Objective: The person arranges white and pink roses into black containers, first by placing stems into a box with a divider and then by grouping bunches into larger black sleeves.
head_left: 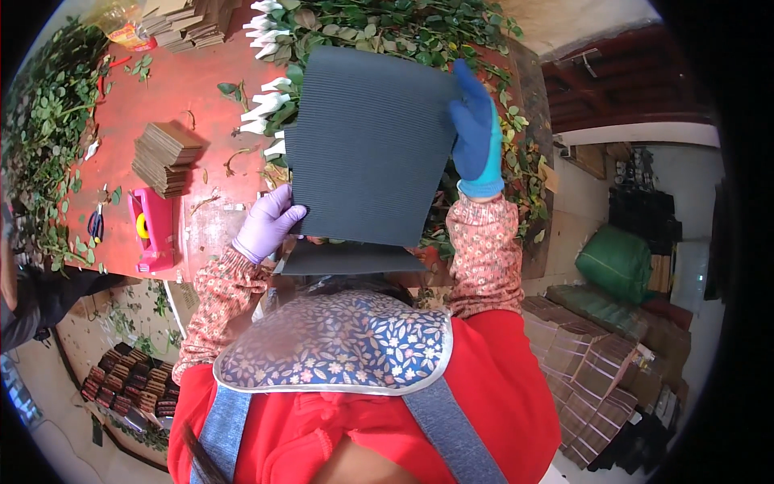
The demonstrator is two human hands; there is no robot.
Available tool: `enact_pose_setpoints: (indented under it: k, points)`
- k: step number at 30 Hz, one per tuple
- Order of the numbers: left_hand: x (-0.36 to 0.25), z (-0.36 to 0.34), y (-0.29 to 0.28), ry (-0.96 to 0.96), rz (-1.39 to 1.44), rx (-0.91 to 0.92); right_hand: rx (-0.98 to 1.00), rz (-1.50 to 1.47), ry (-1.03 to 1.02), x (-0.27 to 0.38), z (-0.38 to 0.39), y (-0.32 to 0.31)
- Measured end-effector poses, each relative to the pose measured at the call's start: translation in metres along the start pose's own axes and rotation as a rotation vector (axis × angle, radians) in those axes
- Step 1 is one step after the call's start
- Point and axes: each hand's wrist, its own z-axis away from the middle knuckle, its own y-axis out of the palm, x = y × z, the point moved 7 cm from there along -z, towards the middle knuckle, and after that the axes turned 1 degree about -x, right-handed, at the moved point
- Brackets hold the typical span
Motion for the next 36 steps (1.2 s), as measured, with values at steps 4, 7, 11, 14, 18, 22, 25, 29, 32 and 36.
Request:
enact_pose_setpoints:
  k: [4,7,11,14,18,22,25,29,32,36]
  points:
    - [0.035,0.008,0.002,-0.085,-0.009,0.016,0.001,0.223,0.000,0.006,0.014,-0.011]
    - [0.070,0.004,0.002,-0.163,-0.367,-0.021,0.052,0.565,-0.068,0.023,0.019,-0.004]
    - [0.102,-0.011,0.018,-0.161,0.168,0.066,0.313,0.536,-0.325,0.067,0.047,0.042]
    - [0.118,-0.017,0.015,-0.221,-0.039,-0.009,0.942,0.772,-0.385,0.041,0.085,0.100]
    - [0.118,-0.012,0.014,-0.195,-0.387,-0.016,1.043,0.895,-0.378,-0.045,0.105,0.127]
    - [0.112,-0.008,0.015,-0.216,-0.631,-0.024,1.155,1.004,-0.328,-0.108,0.130,0.119]
    - [0.111,-0.009,0.017,-0.270,-0.810,-0.039,1.176,1.133,-0.313,-0.127,0.145,0.114]
    - [0.103,-0.009,0.021,-0.267,-0.918,-0.059,1.163,1.204,-0.293,-0.135,0.155,0.117]
    - [0.096,-0.008,0.019,-0.278,-0.967,-0.059,1.170,1.216,-0.262,-0.139,0.158,0.118]
    - [0.080,-0.014,0.003,-0.180,-0.911,-0.312,1.193,1.255,-0.271,-0.139,0.160,0.118]
